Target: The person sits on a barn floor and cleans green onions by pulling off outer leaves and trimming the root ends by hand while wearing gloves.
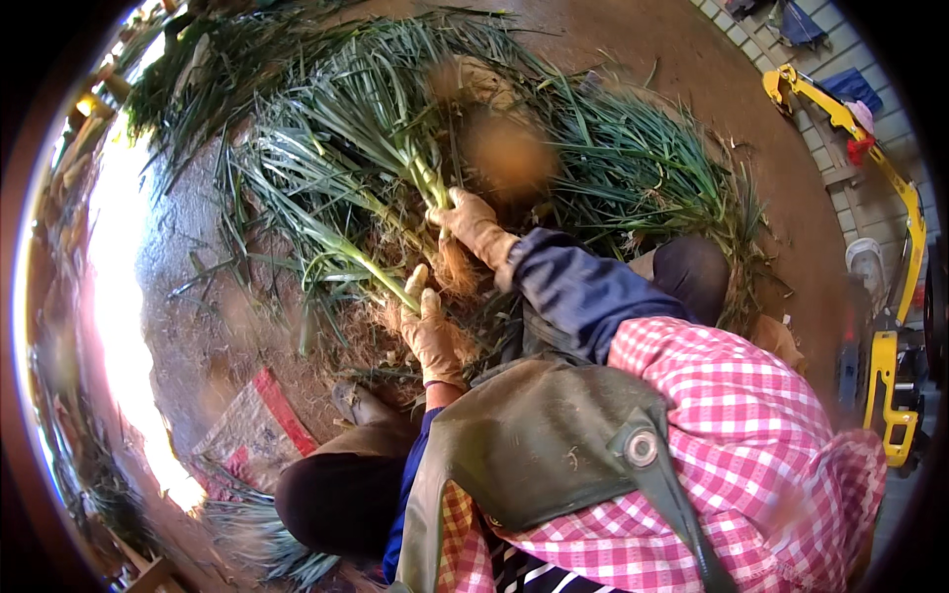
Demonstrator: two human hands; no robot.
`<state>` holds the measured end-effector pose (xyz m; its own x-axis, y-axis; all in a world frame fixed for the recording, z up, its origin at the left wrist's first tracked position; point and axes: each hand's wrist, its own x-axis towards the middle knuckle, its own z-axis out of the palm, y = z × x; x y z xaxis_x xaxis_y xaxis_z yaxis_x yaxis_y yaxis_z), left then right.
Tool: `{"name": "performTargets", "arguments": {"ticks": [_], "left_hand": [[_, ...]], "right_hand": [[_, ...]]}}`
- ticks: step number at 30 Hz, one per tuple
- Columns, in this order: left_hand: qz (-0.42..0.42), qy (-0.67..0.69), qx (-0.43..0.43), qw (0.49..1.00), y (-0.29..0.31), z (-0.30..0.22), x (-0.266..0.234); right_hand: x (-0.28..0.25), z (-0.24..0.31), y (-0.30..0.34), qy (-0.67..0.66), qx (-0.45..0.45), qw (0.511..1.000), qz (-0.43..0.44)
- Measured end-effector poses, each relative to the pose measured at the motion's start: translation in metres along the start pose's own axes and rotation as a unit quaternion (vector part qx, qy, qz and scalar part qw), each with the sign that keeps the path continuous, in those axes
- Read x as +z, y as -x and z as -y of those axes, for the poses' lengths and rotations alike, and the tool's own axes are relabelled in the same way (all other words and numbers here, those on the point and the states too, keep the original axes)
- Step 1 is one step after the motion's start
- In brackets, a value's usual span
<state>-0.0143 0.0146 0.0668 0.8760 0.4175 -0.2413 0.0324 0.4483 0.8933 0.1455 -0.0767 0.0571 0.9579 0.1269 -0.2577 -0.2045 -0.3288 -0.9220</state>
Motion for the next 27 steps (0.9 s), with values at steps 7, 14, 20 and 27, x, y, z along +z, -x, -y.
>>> {"name": "performTargets", "arguments": {"ticks": [7, 14, 20, 27], "left_hand": [[0.049, 0.123, -0.070, 0.989, -0.002, 0.037, 0.019], [-0.006, 0.052, -0.081, 0.995, 0.000, 0.022, 0.021], [-0.053, 0.031, -0.059, 0.996, -0.005, 0.031, 0.006], [-0.061, 0.194, -0.081, 0.976, -0.005, 0.024, -0.004]], "right_hand": [[-0.002, 0.003, 0.040, -0.184, 0.053, 0.960, 0.203], [-0.010, 0.006, 0.019, 0.289, -0.134, 0.945, 0.074], [-0.017, 0.017, 0.045, 0.293, -0.213, 0.924, 0.121], [-0.027, 0.016, 0.089, -0.068, -0.257, 0.930, 0.253]]}}
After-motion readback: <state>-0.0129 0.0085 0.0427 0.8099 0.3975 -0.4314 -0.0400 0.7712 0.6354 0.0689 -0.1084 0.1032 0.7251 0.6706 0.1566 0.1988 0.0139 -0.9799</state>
